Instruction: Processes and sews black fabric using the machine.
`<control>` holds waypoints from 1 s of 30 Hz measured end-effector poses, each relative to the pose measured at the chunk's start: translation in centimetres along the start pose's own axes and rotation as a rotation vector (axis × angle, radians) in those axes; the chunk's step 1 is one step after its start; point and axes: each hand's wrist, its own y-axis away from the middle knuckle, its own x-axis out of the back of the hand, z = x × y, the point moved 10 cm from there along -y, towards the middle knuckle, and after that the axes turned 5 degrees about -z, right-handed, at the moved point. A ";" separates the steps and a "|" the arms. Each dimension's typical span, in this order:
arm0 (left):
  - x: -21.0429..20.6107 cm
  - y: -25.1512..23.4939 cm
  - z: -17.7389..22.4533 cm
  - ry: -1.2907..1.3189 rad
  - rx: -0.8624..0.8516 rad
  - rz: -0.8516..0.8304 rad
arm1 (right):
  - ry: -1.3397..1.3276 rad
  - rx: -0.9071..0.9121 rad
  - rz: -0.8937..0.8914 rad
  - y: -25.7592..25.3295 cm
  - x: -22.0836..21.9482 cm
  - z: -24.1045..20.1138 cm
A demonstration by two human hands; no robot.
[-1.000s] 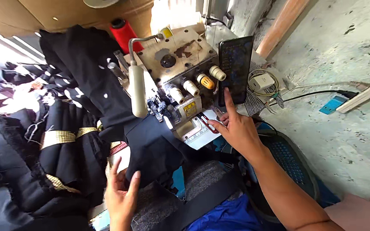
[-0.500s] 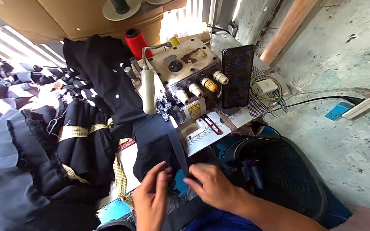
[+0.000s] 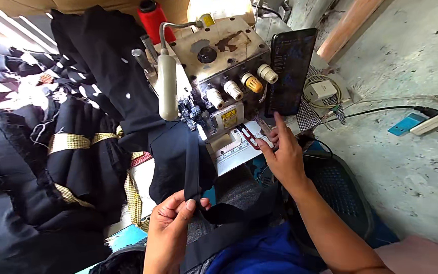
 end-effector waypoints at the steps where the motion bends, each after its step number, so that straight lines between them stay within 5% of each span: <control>1: -0.3 0.0 -0.1 0.039 0.000 -0.029 | 0.014 -0.007 -0.014 -0.2 -0.2 0.2; 4: -1.3 -0.3 -1.8 0.058 0.054 -0.080 | 0.037 -0.009 -0.053 -1.0 -0.6 0.2; 9: -0.7 0.7 -5.6 -0.332 0.129 0.036 | -0.011 -0.006 -0.049 -1.0 0.0 0.0; 13: -1.2 1.7 -4.1 -0.121 0.102 0.025 | -0.283 0.088 -0.008 0.4 -0.8 -3.5; 18: -4.1 1.4 -0.9 0.074 0.033 -0.093 | -1.029 -0.130 -0.478 2.8 -10.5 -8.8; 20: -3.9 1.4 -1.9 0.029 0.051 -0.072 | -1.182 -0.232 -0.554 4.3 -11.2 -9.6; 25: -0.6 2.7 -7.5 -0.228 0.166 0.099 | -1.148 -0.269 -0.636 8.6 -9.9 -8.0; 30: -0.1 3.0 -8.8 -0.286 0.178 0.086 | -1.121 -0.342 -0.667 10.1 -9.6 -6.7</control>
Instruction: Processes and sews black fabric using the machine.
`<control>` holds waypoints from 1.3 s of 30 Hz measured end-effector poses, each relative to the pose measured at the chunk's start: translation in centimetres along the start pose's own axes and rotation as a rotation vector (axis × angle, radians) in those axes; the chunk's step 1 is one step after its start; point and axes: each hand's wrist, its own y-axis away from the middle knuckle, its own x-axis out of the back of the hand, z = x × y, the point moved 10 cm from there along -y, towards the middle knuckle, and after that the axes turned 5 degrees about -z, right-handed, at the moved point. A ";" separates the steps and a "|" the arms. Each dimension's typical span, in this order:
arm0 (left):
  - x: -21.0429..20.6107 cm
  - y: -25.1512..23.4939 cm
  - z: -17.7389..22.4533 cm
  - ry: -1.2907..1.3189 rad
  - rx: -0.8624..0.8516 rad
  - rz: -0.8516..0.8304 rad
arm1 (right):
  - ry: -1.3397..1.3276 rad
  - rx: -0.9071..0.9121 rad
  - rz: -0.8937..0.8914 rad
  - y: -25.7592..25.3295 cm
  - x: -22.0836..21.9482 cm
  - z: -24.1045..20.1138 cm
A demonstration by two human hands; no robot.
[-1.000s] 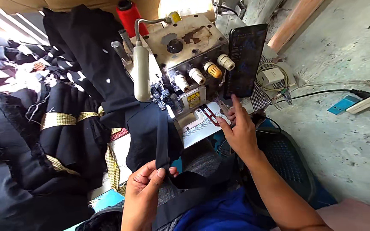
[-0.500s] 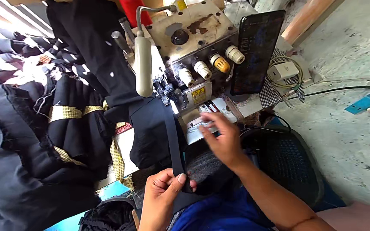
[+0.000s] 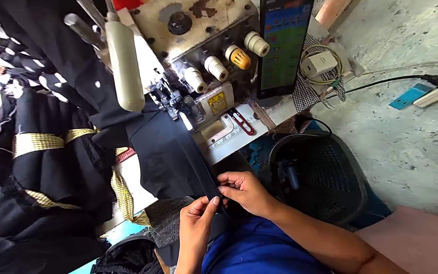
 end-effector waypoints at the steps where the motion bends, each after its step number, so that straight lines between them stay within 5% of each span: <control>1: -0.1 -0.1 0.2 -0.012 -0.006 -0.008 | 0.017 -0.010 -0.010 -0.2 0.1 0.0; 18: -0.9 0.3 1.2 -0.056 -0.081 -0.007 | 0.210 0.093 -0.139 0.5 -0.4 -2.9; 21: -0.7 0.2 2.4 -0.326 -0.107 -0.019 | 0.352 0.161 -0.020 0.7 -0.2 -3.6; 24: 0.0 0.1 8.7 -0.807 -0.249 -0.023 | 0.382 0.191 0.021 0.5 0.0 -3.8; 28: 0.5 -1.4 17.0 -0.868 -0.587 0.111 | 0.215 0.158 -0.075 0.5 -0.6 -4.1; 33: 1.5 -5.8 16.0 -1.095 -0.617 0.231 | 0.133 0.273 -0.080 1.4 -1.0 -7.0; 39: 1.6 -5.7 15.9 -1.107 -0.647 0.206 | 0.137 0.185 -0.025 0.9 0.9 -3.4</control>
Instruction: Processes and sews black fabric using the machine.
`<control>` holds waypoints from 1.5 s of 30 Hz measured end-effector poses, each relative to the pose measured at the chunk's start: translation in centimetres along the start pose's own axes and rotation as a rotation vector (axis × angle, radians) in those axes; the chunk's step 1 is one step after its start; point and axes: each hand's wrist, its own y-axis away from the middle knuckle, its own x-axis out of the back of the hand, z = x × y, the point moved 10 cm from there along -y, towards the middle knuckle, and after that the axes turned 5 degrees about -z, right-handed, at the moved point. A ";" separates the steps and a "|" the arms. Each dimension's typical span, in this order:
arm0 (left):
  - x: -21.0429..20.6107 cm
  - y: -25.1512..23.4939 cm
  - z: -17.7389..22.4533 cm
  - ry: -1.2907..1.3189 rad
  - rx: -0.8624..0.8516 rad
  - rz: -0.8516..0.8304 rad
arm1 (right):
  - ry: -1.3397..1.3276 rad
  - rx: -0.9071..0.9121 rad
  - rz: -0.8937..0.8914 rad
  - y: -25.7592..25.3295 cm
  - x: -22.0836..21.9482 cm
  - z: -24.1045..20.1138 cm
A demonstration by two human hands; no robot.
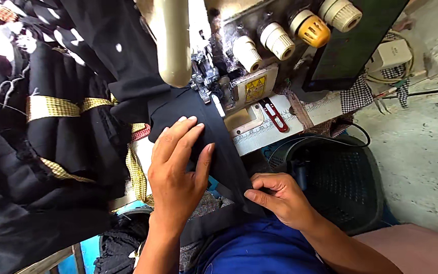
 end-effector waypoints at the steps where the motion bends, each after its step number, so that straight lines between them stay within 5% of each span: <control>1: -0.1 -0.2 -0.1 -0.002 -0.002 -0.011 | 0.001 0.002 0.001 -0.3 0.0 0.1; 27: 0.6 -8.4 -6.6 -0.016 0.001 -0.107 | 0.220 0.134 0.137 -9.2 0.1 -2.3; 32: 2.5 -5.8 -2.3 -0.129 -0.034 -0.026 | 0.335 0.208 0.165 -8.6 0.5 -2.9; 39: -0.6 -0.2 -2.5 0.000 -0.045 0.031 | 0.796 0.255 0.551 -1.8 8.9 -3.8; 45: 0.2 -0.6 -1.7 0.008 -0.050 0.039 | 0.991 0.068 0.722 -0.9 14.0 -3.8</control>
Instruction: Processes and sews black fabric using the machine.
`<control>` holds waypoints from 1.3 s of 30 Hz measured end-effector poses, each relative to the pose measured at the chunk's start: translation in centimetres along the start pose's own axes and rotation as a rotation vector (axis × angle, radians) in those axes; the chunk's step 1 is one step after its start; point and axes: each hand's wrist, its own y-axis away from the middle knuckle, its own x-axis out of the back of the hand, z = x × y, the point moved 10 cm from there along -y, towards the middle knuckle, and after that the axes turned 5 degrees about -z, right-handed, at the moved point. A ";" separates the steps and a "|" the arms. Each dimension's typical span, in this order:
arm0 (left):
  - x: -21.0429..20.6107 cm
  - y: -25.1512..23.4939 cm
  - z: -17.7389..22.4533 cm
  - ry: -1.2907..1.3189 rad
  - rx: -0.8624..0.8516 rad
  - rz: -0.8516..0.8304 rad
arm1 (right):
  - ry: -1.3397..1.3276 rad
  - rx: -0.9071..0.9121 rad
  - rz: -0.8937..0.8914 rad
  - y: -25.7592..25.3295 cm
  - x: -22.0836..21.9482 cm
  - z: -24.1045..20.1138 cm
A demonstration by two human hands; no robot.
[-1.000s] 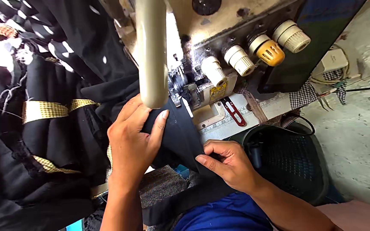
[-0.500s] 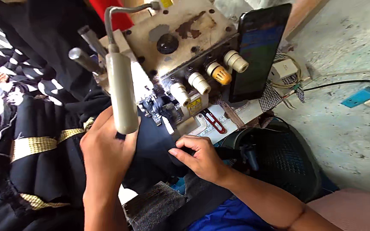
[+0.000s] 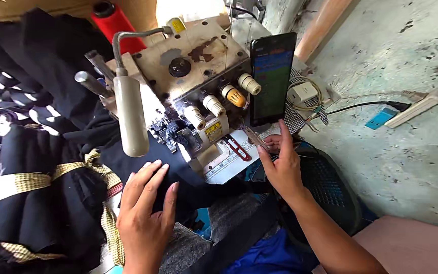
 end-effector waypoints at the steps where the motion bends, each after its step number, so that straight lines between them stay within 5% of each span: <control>1: 0.5 0.2 0.8 -0.009 -0.001 0.030 | 0.011 -0.005 -0.006 -0.2 -0.1 0.0; 5: 0.9 2.3 3.5 0.092 0.061 0.125 | 0.079 0.065 -0.025 -0.3 -0.7 -1.3; 10: -5.1 4.6 1.3 0.240 0.351 0.036 | 0.115 0.107 -0.016 -0.3 -1.0 -1.7; 16: -6.3 4.4 1.9 0.091 0.343 0.095 | -0.197 0.223 -0.040 1.1 -1.1 -6.0; 21: -7.3 5.4 0.1 0.771 0.570 0.002 | -0.188 0.205 0.036 1.1 -1.5 -5.5; 27: -7.4 5.9 -0.9 1.062 0.558 -0.009 | 0.063 0.076 -0.040 0.7 -1.5 -1.8; 32: -9.5 7.2 2.2 1.801 0.730 -0.047 | 0.165 0.094 -0.086 -0.4 -1.8 -2.6; 36: -10.9 9.6 2.2 1.485 0.812 -0.101 | 0.124 0.085 -0.082 -0.5 -1.6 -2.7; 39: -9.3 9.8 1.5 1.104 0.669 -0.089 | -0.059 0.147 -0.043 0.4 -1.1 -4.7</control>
